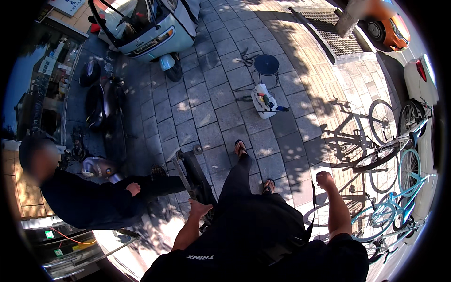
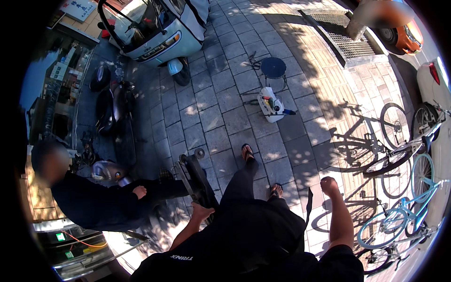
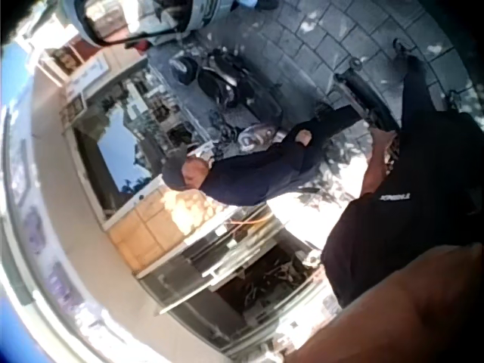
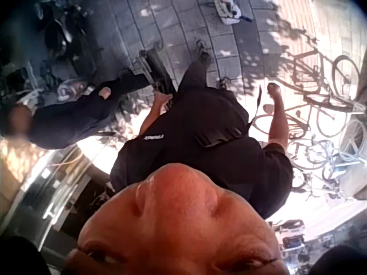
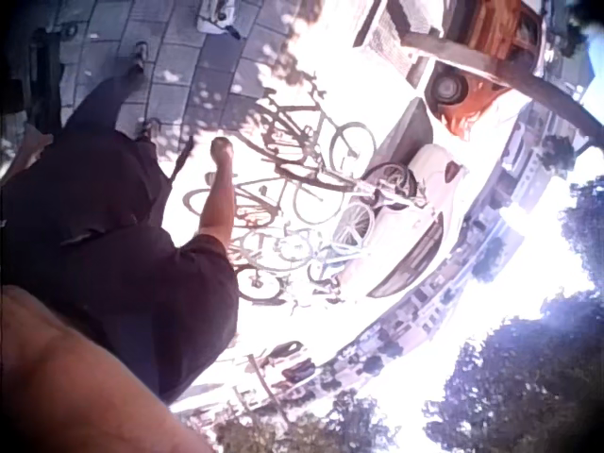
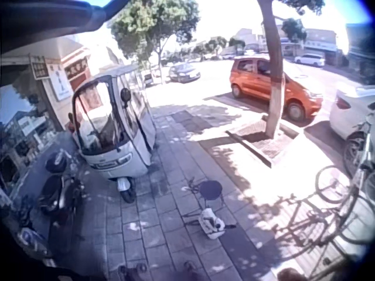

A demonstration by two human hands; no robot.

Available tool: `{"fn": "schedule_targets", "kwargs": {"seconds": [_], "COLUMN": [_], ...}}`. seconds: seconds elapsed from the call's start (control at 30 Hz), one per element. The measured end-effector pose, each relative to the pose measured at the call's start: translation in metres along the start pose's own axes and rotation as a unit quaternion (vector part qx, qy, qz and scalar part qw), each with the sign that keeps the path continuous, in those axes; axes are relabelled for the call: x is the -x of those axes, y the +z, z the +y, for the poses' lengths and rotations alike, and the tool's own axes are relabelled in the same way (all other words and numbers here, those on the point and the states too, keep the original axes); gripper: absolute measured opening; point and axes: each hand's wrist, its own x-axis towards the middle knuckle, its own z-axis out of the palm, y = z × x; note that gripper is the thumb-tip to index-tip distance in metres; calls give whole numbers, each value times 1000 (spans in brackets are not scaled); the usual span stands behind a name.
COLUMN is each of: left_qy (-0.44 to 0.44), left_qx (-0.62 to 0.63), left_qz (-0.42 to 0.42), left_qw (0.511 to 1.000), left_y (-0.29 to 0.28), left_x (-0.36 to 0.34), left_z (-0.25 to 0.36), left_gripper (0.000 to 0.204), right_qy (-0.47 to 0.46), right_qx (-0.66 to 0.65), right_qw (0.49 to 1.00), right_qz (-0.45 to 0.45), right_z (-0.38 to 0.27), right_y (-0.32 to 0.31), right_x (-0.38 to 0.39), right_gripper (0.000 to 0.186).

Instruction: The person retrieves a metal tool from a cluttered indoor shop and carries it outside to a light green scooter. They use the tool to repeatedly strike and pry at the scooter's undercarriage near the rear wheel while another person sits nearby.

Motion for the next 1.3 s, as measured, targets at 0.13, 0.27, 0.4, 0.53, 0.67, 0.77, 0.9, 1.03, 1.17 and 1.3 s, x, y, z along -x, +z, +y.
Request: {"fn": "schedule_targets", "kwargs": {"seconds": [0.13, 0.27, 0.4, 0.53, 0.67, 0.77, 0.9, 1.03, 1.17, 1.3], "left_qy": [-44, -78, -110, -119, -136, -116, -126, -103, -80, -31], "left_qx": [39, 38, 6, 22, 9, -3, -28, -55, -54, -58], "left_qz": [4, 9, -2, -25, -22, 16, 13, -1, -5, -35], "left_qw": [998, 996, 994, 992, 990, 993, 992, 993, 995, 997], "left_y": [-48, -93, -160, -241, -291, -312, -367, -407, -443, -483], "left_x": [-63, -102, -135, -161, -218, -276, -324, -380, -440, -488], "left_z": [32, 95, 171, 261, 311, 342, 436, 515, 595, 695], "left_gripper": [134, 123, 117, 124, 128, 115, 120, 121, 114, 116], "right_qy": [117, 158, 122, 99, 34, 54, 42, -69, -99, -106], "right_qx": [-96, 81, 61, 82, 71, 54, 68, 115, 41, 20], "right_qw": [986, 973, 971, 972, 986, 986, 991, 985, 985, 982], "right_qz": [-65, -150, -195, -198, -150, -149, -112, -106, -137, -156], "right_z": [-153, -234, -325, -399, -508, -556, -624, -684, -776, -858], "right_y": [-15, -25, -34, -49, -66, -71, -88, -124, -149, -180], "right_x": [-80, -117, -152, -245, -344, -421, -504, -578, -644, -698], "right_gripper": [20, 21, 30, 27, 28, 29, 30, 28, 28, 32]}}
